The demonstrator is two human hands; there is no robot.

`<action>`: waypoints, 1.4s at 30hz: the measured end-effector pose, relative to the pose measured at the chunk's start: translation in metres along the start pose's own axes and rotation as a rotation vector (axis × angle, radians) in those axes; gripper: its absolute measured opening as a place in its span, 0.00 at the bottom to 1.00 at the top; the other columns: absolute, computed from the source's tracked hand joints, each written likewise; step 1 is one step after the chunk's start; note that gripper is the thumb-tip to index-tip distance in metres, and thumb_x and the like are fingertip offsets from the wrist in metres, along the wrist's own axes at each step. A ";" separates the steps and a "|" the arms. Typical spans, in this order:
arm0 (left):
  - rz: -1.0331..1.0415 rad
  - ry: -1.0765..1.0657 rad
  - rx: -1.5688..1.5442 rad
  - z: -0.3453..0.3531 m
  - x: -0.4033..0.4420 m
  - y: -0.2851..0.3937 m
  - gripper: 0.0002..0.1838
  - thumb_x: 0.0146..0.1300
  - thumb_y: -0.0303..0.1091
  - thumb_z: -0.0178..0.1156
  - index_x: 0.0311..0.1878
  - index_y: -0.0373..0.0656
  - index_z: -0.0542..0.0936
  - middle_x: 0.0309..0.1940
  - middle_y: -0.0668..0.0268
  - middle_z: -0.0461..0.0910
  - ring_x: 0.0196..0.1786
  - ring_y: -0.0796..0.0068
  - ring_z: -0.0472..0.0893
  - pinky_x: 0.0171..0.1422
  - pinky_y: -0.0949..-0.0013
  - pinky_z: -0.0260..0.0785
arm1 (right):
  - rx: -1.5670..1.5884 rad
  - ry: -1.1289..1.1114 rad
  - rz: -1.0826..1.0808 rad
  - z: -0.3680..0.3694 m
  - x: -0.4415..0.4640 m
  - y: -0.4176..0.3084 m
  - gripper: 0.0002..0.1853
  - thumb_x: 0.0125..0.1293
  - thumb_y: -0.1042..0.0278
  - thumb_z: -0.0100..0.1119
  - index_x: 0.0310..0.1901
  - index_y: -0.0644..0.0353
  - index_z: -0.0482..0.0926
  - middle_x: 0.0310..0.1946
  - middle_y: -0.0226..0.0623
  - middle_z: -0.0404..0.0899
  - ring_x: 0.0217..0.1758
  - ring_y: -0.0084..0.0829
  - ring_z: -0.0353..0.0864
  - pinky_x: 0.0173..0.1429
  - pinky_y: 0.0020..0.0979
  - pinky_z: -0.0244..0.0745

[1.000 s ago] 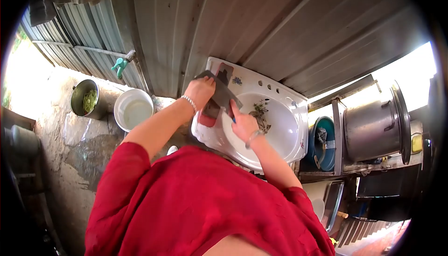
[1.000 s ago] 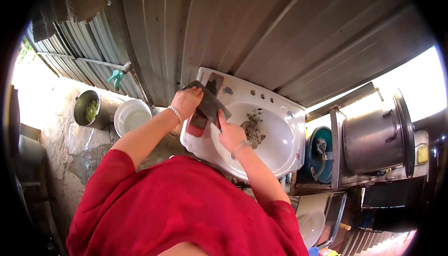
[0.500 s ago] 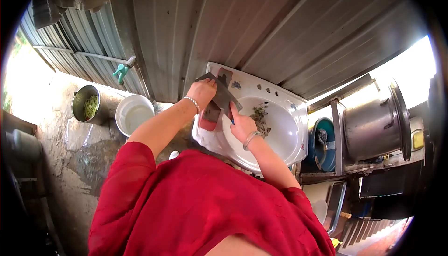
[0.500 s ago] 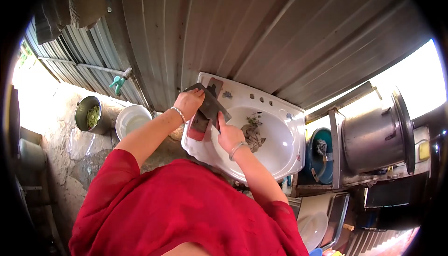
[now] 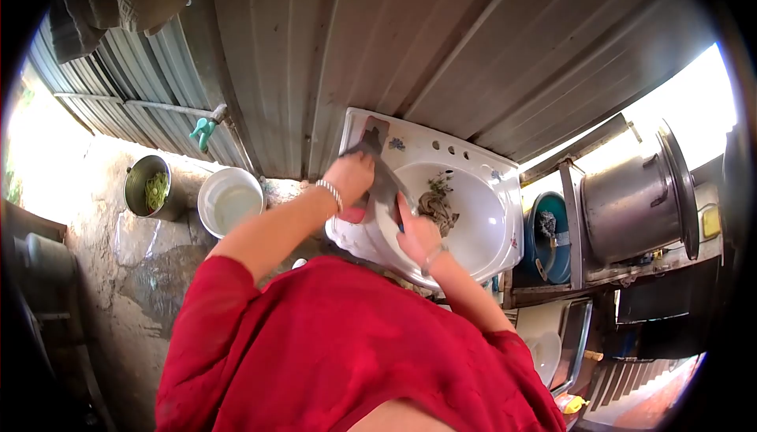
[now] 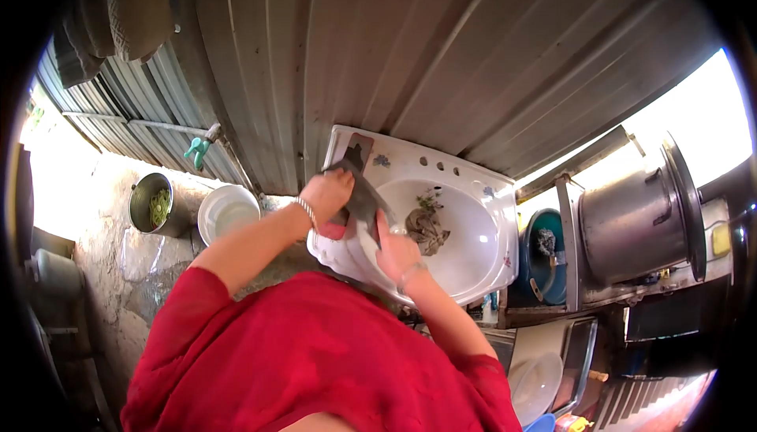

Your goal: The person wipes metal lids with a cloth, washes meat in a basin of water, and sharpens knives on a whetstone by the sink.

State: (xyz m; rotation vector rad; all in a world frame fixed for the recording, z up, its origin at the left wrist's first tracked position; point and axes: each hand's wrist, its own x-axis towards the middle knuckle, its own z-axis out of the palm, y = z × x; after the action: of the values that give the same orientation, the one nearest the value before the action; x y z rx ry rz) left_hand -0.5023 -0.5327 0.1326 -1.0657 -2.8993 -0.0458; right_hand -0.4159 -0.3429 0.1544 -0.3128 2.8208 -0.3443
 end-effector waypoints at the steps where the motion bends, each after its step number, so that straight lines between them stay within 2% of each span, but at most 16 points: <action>1: 0.028 0.015 0.017 -0.001 -0.009 0.010 0.23 0.51 0.29 0.54 0.53 0.33 0.72 0.55 0.58 0.73 0.58 0.63 0.73 0.57 0.70 0.69 | 0.001 -0.039 0.014 0.002 -0.013 0.001 0.43 0.47 0.71 0.53 0.67 0.56 0.48 0.23 0.54 0.76 0.28 0.54 0.77 0.36 0.49 0.71; 4: 0.019 0.058 0.014 0.015 -0.010 0.020 0.25 0.51 0.29 0.55 0.54 0.33 0.71 0.57 0.57 0.72 0.59 0.62 0.72 0.59 0.70 0.67 | 0.008 -0.027 0.041 0.012 -0.020 0.005 0.43 0.47 0.71 0.53 0.67 0.57 0.48 0.23 0.54 0.76 0.28 0.54 0.77 0.36 0.49 0.71; 5: 0.057 -0.014 0.007 -0.004 -0.006 0.011 0.24 0.51 0.29 0.55 0.54 0.33 0.71 0.57 0.56 0.71 0.59 0.61 0.71 0.59 0.69 0.67 | 0.004 -0.003 0.047 0.014 -0.017 0.004 0.42 0.47 0.72 0.53 0.67 0.57 0.49 0.23 0.54 0.76 0.28 0.54 0.77 0.36 0.49 0.71; 10: -0.053 -0.005 -0.060 0.011 0.027 -0.012 0.21 0.52 0.29 0.54 0.52 0.33 0.73 0.57 0.57 0.72 0.59 0.61 0.72 0.58 0.68 0.68 | 0.005 0.055 0.054 0.010 0.017 -0.002 0.41 0.47 0.72 0.52 0.66 0.59 0.50 0.24 0.54 0.76 0.29 0.53 0.77 0.36 0.48 0.71; 14: 0.039 0.088 -0.001 0.009 -0.011 0.015 0.19 0.53 0.28 0.52 0.50 0.34 0.73 0.54 0.58 0.73 0.57 0.63 0.73 0.56 0.67 0.69 | 0.053 -0.041 0.045 0.010 -0.023 -0.004 0.42 0.47 0.71 0.52 0.67 0.59 0.49 0.24 0.55 0.76 0.28 0.53 0.77 0.36 0.48 0.72; 17: 0.024 0.112 0.023 0.007 0.000 0.008 0.19 0.52 0.28 0.54 0.50 0.34 0.73 0.54 0.58 0.73 0.57 0.63 0.73 0.56 0.68 0.70 | 0.018 0.044 0.048 0.017 -0.010 -0.001 0.42 0.47 0.72 0.52 0.67 0.59 0.49 0.24 0.55 0.76 0.28 0.53 0.77 0.37 0.48 0.72; 19: -0.024 0.000 0.012 0.004 0.024 -0.007 0.20 0.51 0.26 0.55 0.50 0.36 0.74 0.54 0.60 0.74 0.57 0.63 0.73 0.56 0.67 0.70 | -0.006 0.065 0.055 0.008 0.010 -0.004 0.41 0.47 0.72 0.52 0.67 0.60 0.49 0.24 0.54 0.77 0.29 0.53 0.77 0.37 0.48 0.72; 21: 0.015 0.052 0.016 0.011 0.030 -0.016 0.19 0.52 0.27 0.54 0.50 0.36 0.74 0.53 0.61 0.75 0.56 0.64 0.74 0.55 0.67 0.70 | 0.006 0.077 0.051 0.011 0.019 -0.002 0.41 0.47 0.72 0.52 0.66 0.61 0.50 0.24 0.54 0.77 0.29 0.53 0.77 0.37 0.48 0.72; 26: 0.069 0.084 0.017 0.009 -0.012 0.014 0.19 0.53 0.29 0.52 0.50 0.36 0.74 0.54 0.60 0.74 0.56 0.65 0.74 0.55 0.67 0.71 | 0.042 -0.093 0.064 0.004 -0.033 -0.011 0.41 0.47 0.72 0.52 0.66 0.62 0.49 0.24 0.55 0.76 0.30 0.54 0.77 0.37 0.48 0.71; 27: 0.083 0.133 0.038 0.013 -0.015 0.016 0.19 0.52 0.29 0.53 0.50 0.35 0.74 0.54 0.60 0.74 0.56 0.64 0.74 0.55 0.67 0.71 | 0.040 -0.053 0.045 0.008 -0.030 -0.009 0.41 0.47 0.72 0.52 0.66 0.62 0.49 0.24 0.55 0.76 0.30 0.54 0.77 0.37 0.48 0.71; 30: 0.016 0.041 0.029 0.002 0.008 -0.001 0.20 0.51 0.27 0.54 0.50 0.36 0.73 0.55 0.60 0.74 0.56 0.65 0.74 0.56 0.68 0.70 | 0.025 0.029 0.050 0.008 -0.003 -0.009 0.41 0.47 0.72 0.52 0.66 0.62 0.49 0.25 0.56 0.76 0.30 0.54 0.77 0.37 0.48 0.71; 33: -0.003 0.102 -0.015 0.013 0.026 -0.020 0.20 0.52 0.28 0.54 0.50 0.38 0.74 0.54 0.62 0.74 0.57 0.66 0.74 0.57 0.70 0.69 | 0.029 0.074 0.040 0.009 0.019 -0.008 0.41 0.47 0.72 0.52 0.66 0.62 0.49 0.26 0.56 0.76 0.30 0.54 0.77 0.37 0.48 0.71; 36: 0.010 0.005 -0.019 0.005 0.005 0.000 0.21 0.52 0.28 0.54 0.52 0.37 0.73 0.54 0.61 0.74 0.57 0.65 0.73 0.57 0.69 0.69 | 0.051 -0.028 0.065 0.009 -0.011 -0.010 0.42 0.47 0.72 0.52 0.66 0.62 0.48 0.26 0.56 0.76 0.30 0.54 0.77 0.37 0.48 0.71; 38: 0.044 0.118 0.013 0.010 -0.011 0.011 0.22 0.52 0.28 0.53 0.53 0.36 0.73 0.55 0.60 0.73 0.57 0.65 0.73 0.57 0.68 0.69 | 0.040 -0.102 0.096 0.007 -0.026 -0.014 0.42 0.46 0.73 0.51 0.67 0.62 0.48 0.25 0.56 0.76 0.30 0.54 0.77 0.37 0.48 0.71; 41: 0.037 0.128 0.059 0.007 0.001 0.002 0.21 0.50 0.27 0.54 0.51 0.35 0.73 0.55 0.59 0.73 0.57 0.64 0.73 0.56 0.67 0.69 | 0.054 0.033 0.042 0.016 -0.008 -0.010 0.42 0.46 0.73 0.51 0.67 0.63 0.48 0.25 0.57 0.76 0.30 0.54 0.77 0.37 0.48 0.71; 42: -0.023 0.051 -0.050 0.011 0.015 -0.010 0.22 0.49 0.26 0.55 0.51 0.35 0.73 0.54 0.59 0.74 0.57 0.63 0.73 0.56 0.67 0.70 | 0.002 0.057 0.006 0.012 0.006 -0.009 0.40 0.50 0.74 0.47 0.66 0.68 0.46 0.24 0.54 0.77 0.28 0.52 0.78 0.35 0.48 0.72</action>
State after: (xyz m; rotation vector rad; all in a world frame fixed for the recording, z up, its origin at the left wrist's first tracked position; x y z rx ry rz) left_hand -0.5206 -0.5295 0.1226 -1.0235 -2.8790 -0.1448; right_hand -0.4160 -0.3558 0.1440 -0.2989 2.8767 -0.3602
